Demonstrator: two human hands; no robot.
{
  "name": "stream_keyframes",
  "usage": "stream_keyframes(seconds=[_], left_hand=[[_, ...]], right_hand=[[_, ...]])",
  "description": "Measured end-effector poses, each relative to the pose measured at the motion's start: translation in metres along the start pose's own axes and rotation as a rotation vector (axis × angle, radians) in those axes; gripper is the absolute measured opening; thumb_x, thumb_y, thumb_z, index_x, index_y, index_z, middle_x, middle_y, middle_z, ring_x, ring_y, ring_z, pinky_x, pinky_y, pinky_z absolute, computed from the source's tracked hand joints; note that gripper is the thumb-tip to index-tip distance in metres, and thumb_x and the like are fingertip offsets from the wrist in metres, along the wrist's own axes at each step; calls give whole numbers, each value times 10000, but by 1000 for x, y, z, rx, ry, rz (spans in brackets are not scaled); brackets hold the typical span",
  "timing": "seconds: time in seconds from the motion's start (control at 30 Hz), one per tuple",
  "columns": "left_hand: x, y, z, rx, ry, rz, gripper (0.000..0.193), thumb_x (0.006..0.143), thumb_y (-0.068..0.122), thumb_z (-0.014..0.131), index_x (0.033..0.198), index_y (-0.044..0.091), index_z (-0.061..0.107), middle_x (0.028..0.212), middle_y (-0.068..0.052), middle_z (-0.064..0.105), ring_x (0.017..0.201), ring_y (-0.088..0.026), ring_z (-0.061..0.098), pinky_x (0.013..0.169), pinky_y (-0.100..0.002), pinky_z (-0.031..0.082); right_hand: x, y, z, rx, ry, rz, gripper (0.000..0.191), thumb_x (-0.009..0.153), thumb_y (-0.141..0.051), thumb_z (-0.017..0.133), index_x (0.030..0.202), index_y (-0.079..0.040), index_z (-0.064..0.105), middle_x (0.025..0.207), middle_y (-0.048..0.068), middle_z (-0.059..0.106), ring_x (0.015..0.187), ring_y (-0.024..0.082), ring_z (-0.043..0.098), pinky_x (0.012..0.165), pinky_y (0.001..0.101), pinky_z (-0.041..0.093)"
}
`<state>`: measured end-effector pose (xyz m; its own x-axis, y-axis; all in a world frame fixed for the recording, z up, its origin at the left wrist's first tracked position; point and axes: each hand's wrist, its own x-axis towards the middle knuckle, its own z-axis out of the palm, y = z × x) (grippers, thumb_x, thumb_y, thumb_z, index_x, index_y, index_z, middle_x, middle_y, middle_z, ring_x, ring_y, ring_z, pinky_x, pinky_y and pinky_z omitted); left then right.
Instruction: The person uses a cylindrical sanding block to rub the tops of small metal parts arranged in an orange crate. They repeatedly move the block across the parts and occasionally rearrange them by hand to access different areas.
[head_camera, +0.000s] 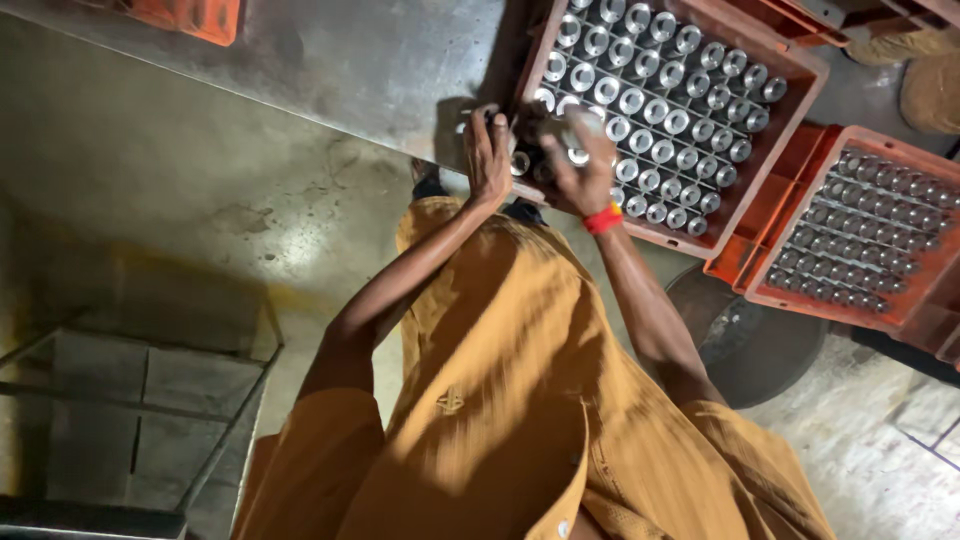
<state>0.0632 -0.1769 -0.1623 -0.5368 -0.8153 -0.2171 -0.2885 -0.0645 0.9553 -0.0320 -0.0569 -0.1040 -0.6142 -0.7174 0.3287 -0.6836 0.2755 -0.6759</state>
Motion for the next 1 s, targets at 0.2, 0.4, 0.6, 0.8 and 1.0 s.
stream_keyframes(seconds=[0.2, 0.4, 0.6, 0.8, 1.0], left_hand=[[-1, 3, -1, 30, 4, 53, 435, 1104, 382, 442, 1340, 25, 516, 1235, -277, 569, 1122, -439, 566, 970, -512, 440], [-1, 3, 1, 12, 28, 75, 374, 1096, 325, 463, 1308, 29, 548, 1227, -268, 581, 1129, -442, 561, 990, -512, 437], [-1, 6, -1, 40, 20, 90, 378, 1094, 322, 472, 1315, 23, 543, 1238, -262, 590, 1152, -438, 558, 1000, -512, 432], [-1, 13, -4, 61, 13, 145, 364, 1099, 312, 469, 1301, 20, 552, 1235, -262, 592, 1155, -434, 562, 998, -510, 434], [3, 20, -4, 116, -5, 177, 364, 1104, 319, 462, 1301, 25, 547, 1222, -254, 613, 1143, -442, 560, 996, -528, 428]], right_hand=[[1, 1, -2, -43, -70, -73, 504, 993, -119, 811, 1438, -24, 594, 1315, 186, 666, 1231, 306, 653, 1031, 416, 553], [50, 23, -5, 173, 478, 13, 560, 1015, -207, 779, 1477, -74, 492, 1471, 184, 531, 1325, 314, 604, 1072, 456, 554], [91, 33, 0, -59, 67, 59, 561, 998, -243, 817, 1484, -75, 591, 1321, 145, 733, 1219, 296, 695, 1122, 486, 545], [130, 43, -8, 40, 338, -57, 418, 1019, -222, 700, 1422, -140, 631, 1267, 94, 753, 1203, 251, 736, 1092, 451, 616], [159, 43, -13, 33, 463, -106, 594, 1041, -220, 752, 1537, -80, 457, 1503, 206, 571, 1389, 346, 604, 1201, 537, 500]])
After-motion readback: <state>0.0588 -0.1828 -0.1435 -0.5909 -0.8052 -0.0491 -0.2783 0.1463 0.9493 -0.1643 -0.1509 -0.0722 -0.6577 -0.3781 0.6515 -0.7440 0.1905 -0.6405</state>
